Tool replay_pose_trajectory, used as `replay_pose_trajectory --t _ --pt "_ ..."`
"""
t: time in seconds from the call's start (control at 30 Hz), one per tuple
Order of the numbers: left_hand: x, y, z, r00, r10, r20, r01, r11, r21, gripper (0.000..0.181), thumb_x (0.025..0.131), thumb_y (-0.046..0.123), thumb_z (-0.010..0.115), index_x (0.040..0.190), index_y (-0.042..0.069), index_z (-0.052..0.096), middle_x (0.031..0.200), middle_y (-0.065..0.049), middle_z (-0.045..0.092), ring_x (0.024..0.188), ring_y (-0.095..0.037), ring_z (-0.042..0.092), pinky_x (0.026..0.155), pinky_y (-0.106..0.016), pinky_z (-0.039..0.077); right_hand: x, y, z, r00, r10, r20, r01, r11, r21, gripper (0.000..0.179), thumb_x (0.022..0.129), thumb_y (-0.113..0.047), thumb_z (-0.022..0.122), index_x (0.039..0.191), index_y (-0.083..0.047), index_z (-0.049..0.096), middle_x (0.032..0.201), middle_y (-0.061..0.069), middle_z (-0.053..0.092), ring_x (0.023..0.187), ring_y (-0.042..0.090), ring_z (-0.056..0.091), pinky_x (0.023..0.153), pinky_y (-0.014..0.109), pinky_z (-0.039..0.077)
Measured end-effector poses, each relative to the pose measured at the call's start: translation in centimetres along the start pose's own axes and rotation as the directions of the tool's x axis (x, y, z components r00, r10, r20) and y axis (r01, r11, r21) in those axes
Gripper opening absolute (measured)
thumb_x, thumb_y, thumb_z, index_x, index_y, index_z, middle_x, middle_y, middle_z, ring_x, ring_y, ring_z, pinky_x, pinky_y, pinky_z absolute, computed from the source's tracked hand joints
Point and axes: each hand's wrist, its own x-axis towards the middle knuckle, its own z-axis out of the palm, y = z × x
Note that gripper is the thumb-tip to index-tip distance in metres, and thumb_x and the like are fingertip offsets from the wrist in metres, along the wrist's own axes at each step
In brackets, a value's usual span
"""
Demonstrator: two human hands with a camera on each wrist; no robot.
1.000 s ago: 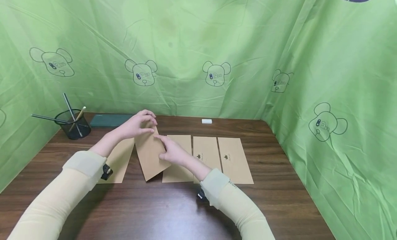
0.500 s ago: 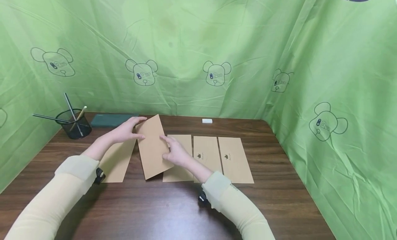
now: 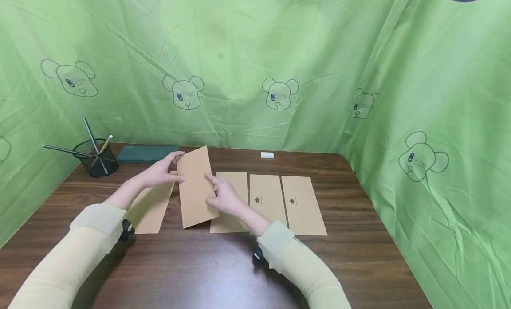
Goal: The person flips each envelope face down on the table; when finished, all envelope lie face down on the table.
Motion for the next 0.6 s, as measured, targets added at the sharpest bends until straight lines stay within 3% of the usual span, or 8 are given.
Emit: replay_pose_trajectory --t 0.23,0.3,0.4,0.53,0.6 --pt "0.3 -0.2 -0.1 1.000 0.014 -0.005 -0.014 1.000 0.023 0.083 0.080 0.028 0.076 0.145 0.010 0.029 0.137 -0.021 0.042 0.124 -0.036 0.040 0.099 -0.056 0.035 0.3 0.2 0.2 0.993 -0.006 0.119 0.017 0.995 -0.097 0.078 0.077 -0.010 0.074 0.144 -0.006 0.036 0.140 0.012 0.046 0.083 0.015 0.060 0.078 0.022 0.049" --pt "0.2 -0.3 0.0 1.000 0.017 0.004 -0.017 0.999 0.041 0.080 0.079 0.027 0.077 0.144 0.010 0.033 0.134 -0.022 0.044 0.124 -0.037 0.039 0.099 -0.057 0.034 0.4 0.4 0.2 0.989 -0.019 0.148 0.040 0.989 -0.141 0.076 0.077 -0.014 0.075 0.143 -0.006 0.038 0.136 0.011 0.050 0.086 0.015 0.059 0.084 0.024 0.048" --pt "0.1 -0.6 0.1 0.999 0.020 0.029 -0.023 0.996 0.084 0.077 0.078 0.027 0.078 0.141 0.009 0.038 0.134 -0.020 0.047 0.123 -0.038 0.036 0.100 -0.057 0.032 0.5 0.7 0.3 0.982 -0.032 0.189 0.072 0.976 -0.207 0.075 0.078 -0.019 0.076 0.142 -0.006 0.040 0.139 0.008 0.049 0.108 0.020 0.057 0.100 0.029 0.041" --pt "-0.1 -0.9 0.3 0.997 0.022 0.070 -0.030 0.992 0.125 0.076 0.075 0.028 0.080 0.138 0.008 0.043 0.138 -0.016 0.046 0.126 -0.036 0.031 0.102 -0.056 0.029 0.7 1.0 0.5 0.974 -0.010 0.226 0.073 0.959 -0.274 0.076 0.077 -0.025 0.077 0.142 -0.008 0.042 0.144 0.005 0.045 0.129 0.022 0.044 0.111 0.035 0.030" --pt "-0.3 -1.0 0.5 0.996 0.014 0.090 -0.027 0.990 0.140 0.077 0.073 0.031 0.081 0.137 0.009 0.045 0.140 -0.014 0.045 0.127 -0.036 0.030 0.102 -0.058 0.028 0.8 1.1 0.6 0.974 0.008 0.227 0.066 0.946 -0.316 0.077 0.075 -0.029 0.078 0.141 -0.010 0.043 0.143 0.004 0.047 0.128 0.021 0.044 0.112 0.036 0.028"
